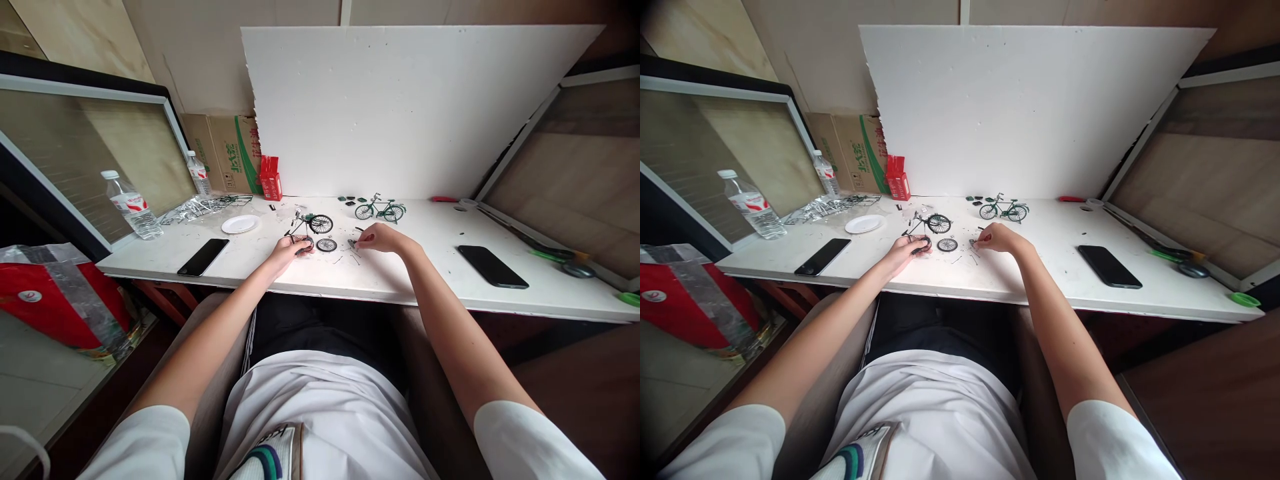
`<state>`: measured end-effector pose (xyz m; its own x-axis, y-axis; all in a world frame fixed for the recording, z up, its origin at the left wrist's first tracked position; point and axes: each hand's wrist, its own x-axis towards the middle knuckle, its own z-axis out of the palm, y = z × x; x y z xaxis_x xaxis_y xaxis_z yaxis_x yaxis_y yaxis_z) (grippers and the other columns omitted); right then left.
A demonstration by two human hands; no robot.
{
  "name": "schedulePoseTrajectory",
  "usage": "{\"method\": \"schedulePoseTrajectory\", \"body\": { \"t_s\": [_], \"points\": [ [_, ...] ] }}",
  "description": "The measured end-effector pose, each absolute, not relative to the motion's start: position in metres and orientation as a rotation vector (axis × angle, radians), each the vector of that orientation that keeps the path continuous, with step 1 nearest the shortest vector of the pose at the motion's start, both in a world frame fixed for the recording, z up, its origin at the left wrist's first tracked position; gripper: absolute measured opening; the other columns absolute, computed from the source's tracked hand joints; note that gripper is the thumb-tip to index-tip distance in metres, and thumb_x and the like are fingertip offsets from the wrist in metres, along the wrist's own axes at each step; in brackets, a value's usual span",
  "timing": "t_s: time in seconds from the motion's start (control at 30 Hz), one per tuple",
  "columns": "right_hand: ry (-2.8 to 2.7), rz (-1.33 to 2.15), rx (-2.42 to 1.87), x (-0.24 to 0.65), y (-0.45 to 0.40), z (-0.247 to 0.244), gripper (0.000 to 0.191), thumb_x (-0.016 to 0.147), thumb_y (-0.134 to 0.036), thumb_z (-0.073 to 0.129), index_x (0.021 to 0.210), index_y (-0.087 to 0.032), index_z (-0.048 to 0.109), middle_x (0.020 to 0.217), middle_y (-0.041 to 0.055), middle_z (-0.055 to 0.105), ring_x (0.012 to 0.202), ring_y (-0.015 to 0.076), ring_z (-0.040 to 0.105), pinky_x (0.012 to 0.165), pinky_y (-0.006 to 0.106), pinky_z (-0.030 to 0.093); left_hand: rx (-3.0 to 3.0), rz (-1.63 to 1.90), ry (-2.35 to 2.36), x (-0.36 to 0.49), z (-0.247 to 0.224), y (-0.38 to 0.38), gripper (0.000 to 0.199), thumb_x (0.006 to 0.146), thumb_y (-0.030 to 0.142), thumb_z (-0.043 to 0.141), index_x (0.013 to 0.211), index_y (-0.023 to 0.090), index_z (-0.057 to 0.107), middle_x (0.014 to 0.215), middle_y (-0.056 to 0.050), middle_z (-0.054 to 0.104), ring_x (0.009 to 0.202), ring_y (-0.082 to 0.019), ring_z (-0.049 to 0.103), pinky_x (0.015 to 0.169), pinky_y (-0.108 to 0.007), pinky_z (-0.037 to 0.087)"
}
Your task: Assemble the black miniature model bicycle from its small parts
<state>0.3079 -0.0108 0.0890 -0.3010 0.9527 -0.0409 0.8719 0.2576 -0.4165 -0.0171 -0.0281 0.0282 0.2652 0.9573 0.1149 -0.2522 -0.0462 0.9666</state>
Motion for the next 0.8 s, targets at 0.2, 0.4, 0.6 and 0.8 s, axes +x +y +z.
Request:
{"method": "schedulePoseTrajectory", "body": {
  "t_s": [0.2, 0.4, 0.6, 0.8],
  "points": [
    [-2.364, 0.626, -1.66, 0.309, -0.009, 0.085, 0.028, 0.08, -0.046, 0.078, 0.1, -0.027, 0.085, 0.103, 0.0038, 0.081, 0.091, 0.0235, 0.07, 0.074, 0.03, 0.05, 1.209, 1.169, 0.791, -0.017, 0.028, -0.028, 0.034, 0.072, 0.035, 0.09, 0.093, 0.012, 0.075, 0.094, -0.011, 0.077, 0.089, -0.021, 0.075, 0.084, -0.033, 0.051],
    [-2.402, 0.568, -1.713, 0.306, -0.01, 0.083, 0.028, 0.081, -0.047, 0.076, 0.098, -0.026, 0.083, 0.104, 0.0061, 0.081, 0.09, 0.0238, 0.071, 0.07, 0.03, 0.05, 1.205, 1.166, 0.784, -0.017, 0.028, -0.027, 0.034, 0.073, 0.034, 0.09, 0.094, 0.012, 0.075, 0.095, -0.011, 0.077, 0.088, -0.021, 0.075, 0.084, -0.033, 0.049],
    [-2.396, 0.473, -1.904, 0.294, -0.013, 0.086, 0.026, 0.083, -0.048, 0.076, 0.09, -0.023, 0.079, 0.1, 0.0099, 0.079, 0.081, 0.0244, 0.07, 0.065, 0.034, 0.046, 1.193, 1.162, 0.78, -0.017, 0.027, -0.027, 0.034, 0.074, 0.033, 0.089, 0.096, 0.011, 0.075, 0.094, -0.011, 0.077, 0.088, -0.02, 0.075, 0.085, -0.033, 0.049],
    [-2.403, 0.432, -1.93, 0.293, -0.018, 0.094, 0.029, 0.09, -0.048, 0.068, 0.096, -0.022, 0.078, 0.101, 0.0094, 0.079, 0.081, 0.023, 0.069, 0.064, 0.032, 0.045, 1.173, 1.168, 0.776, -0.017, 0.028, -0.027, 0.035, 0.073, 0.032, 0.091, 0.096, 0.011, 0.075, 0.092, -0.009, 0.077, 0.087, -0.02, 0.075, 0.085, -0.032, 0.05]
  ]
}}
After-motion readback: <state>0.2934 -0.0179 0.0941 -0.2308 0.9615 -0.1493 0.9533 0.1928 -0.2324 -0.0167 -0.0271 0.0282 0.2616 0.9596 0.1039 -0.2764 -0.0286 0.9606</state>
